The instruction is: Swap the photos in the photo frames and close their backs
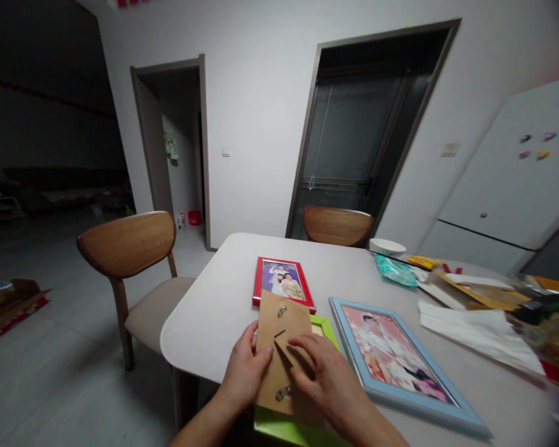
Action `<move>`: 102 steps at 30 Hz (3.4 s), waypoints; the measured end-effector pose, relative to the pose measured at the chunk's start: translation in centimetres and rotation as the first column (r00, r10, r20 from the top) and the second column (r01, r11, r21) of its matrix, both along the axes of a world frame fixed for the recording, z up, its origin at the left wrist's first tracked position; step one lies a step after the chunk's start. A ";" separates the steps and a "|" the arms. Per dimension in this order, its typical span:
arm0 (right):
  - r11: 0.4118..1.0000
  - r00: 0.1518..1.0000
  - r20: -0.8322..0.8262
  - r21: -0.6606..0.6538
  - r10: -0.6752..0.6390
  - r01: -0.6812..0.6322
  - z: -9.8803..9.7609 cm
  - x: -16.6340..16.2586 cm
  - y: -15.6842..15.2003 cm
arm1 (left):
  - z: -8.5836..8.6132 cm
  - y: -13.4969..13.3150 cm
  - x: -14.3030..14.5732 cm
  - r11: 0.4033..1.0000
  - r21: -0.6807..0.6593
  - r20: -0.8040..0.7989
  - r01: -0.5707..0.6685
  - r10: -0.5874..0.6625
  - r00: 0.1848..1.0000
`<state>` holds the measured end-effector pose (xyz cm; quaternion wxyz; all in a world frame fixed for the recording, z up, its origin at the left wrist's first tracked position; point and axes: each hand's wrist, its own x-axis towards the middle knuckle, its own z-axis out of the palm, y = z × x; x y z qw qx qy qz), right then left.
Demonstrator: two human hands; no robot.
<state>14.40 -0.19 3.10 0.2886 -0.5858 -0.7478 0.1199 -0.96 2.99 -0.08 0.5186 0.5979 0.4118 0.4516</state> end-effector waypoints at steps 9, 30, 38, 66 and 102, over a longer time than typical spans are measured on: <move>0.976 0.971 0.121 -0.057 -0.204 0.212 -2.5 4.8 0.3 | -0.8 1.6 -7.6 0.968 -0.242 0.180 -0.072 0.118 0.976; 0.840 0.731 -0.496 -0.507 -0.468 0.194 -0.1 5.7 0.4 | 0.7 -3.0 0.0 0.947 0.268 -0.600 0.179 0.019 0.800; 0.907 0.506 -0.769 -0.414 -0.392 0.073 2.9 3.2 -1.2 | 2.9 -4.3 4.6 0.780 0.541 -0.506 0.315 0.003 0.863; 0.940 0.915 0.292 -0.116 -0.277 0.321 -4.3 6.5 0.9 | -3.1 -3.1 -6.7 0.903 0.406 -0.586 -0.142 0.376 0.718; 0.902 0.286 -0.891 -0.405 -0.353 -0.150 -2.1 -2.3 0.7 | 2.5 -3.8 1.9 0.952 0.119 0.284 -0.283 0.240 0.928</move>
